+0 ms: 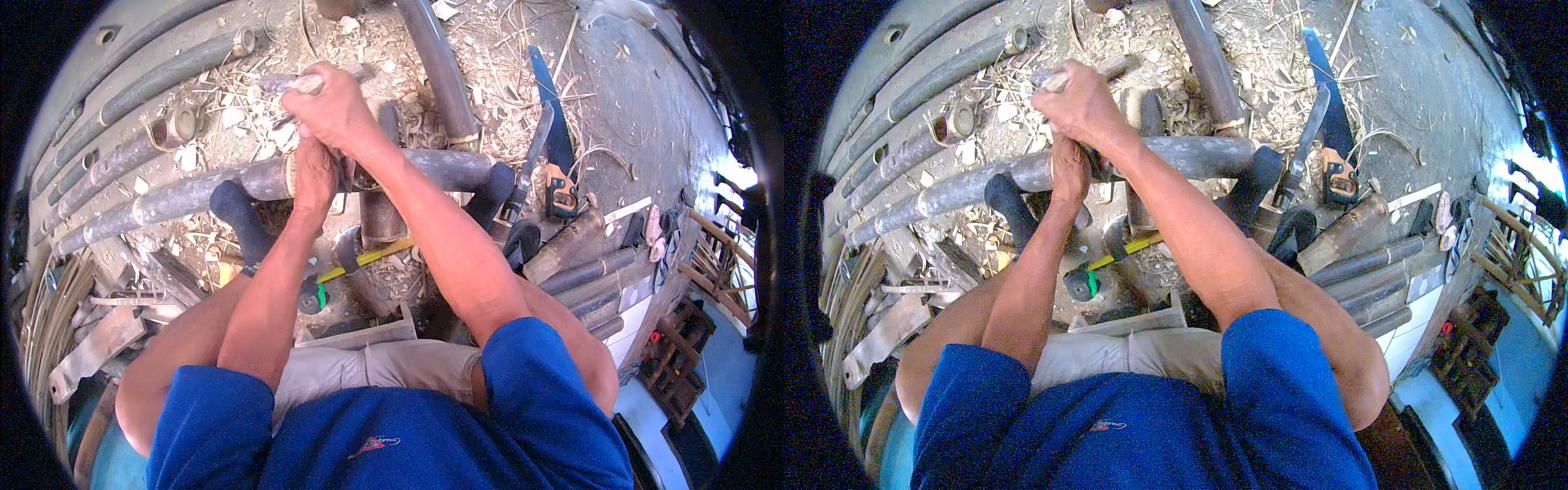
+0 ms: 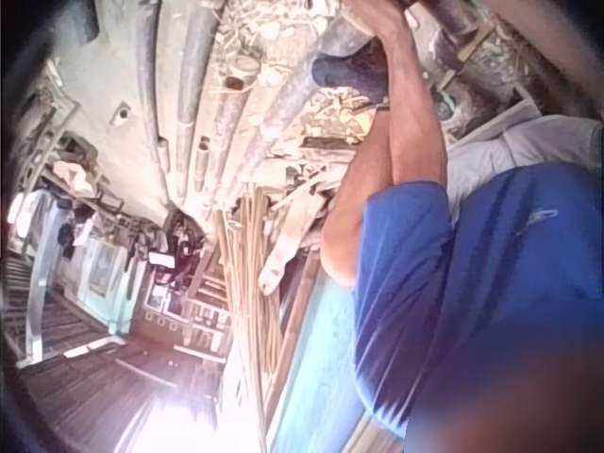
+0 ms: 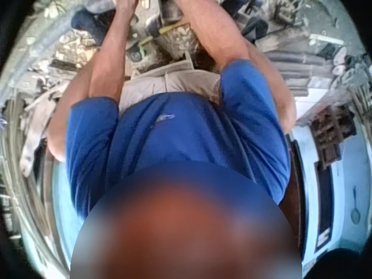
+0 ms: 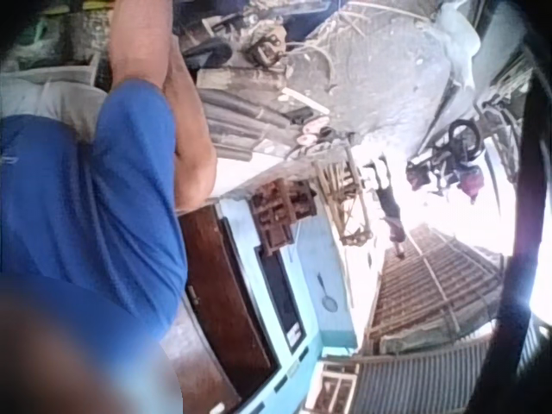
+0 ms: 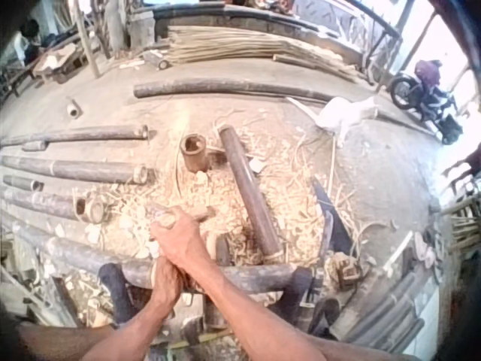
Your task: The person sits on the floor and repeatedly inserts a short bamboo piece into a larger bamboo tube, then fits a long bamboo pole through the assembly. The person adjusts the fit by hand and repositions the pieces multiple times.
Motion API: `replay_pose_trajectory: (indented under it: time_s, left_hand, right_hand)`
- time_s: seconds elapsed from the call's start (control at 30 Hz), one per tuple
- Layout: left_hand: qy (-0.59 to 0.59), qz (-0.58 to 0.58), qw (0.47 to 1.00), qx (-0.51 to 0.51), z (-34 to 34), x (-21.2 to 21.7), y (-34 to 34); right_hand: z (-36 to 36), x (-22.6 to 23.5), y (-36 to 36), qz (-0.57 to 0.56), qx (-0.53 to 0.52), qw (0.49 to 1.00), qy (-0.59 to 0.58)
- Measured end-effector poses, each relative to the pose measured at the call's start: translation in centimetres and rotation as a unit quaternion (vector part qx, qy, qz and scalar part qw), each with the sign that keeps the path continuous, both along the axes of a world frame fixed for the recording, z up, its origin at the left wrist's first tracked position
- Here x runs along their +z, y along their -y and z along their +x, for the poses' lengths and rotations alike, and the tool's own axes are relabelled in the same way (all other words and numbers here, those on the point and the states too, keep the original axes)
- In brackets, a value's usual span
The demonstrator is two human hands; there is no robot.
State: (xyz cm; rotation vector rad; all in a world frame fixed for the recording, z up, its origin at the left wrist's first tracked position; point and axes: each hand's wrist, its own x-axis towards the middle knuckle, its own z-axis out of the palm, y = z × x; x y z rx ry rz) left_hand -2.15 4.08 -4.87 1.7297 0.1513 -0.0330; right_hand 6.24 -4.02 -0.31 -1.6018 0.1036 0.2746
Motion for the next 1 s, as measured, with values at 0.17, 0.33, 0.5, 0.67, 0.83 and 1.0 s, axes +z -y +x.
replay_pose_trajectory:
  time_s: [0.17,0.33,0.5,0.67,0.83,1.0]
  left_hand:
    - [0.157,0.189,0.967,0.066,-3.9,-5.7,-1.5]
    - [0.011,0.304,0.950,0.076,-8.4,-10.0,0.0]
    - [-0.037,-0.215,0.943,0.251,-4.4,-3.8,3.5]
    - [-0.004,-0.033,0.999,-0.017,4.6,3.6,5.3]
    - [-0.111,-0.037,0.992,0.045,7.2,2.0,4.7]
    - [-0.202,-0.216,0.943,0.150,6.0,-1.9,4.6]
  right_hand:
    - [-1.5,-0.4,-1.6,-0.075,0.103,0.989,0.075]
    - [-4.7,-0.6,-3.9,-0.143,0.282,0.946,0.072]
    - [-1.0,0.3,-1.6,-0.143,0.257,0.955,0.032]
    - [3.6,1.1,7.7,0.131,-0.065,0.988,-0.053]
    - [3.8,-1.2,5.4,0.068,-0.033,0.996,-0.057]
    - [5.5,-5.4,2.5,-0.117,0.073,0.990,-0.038]
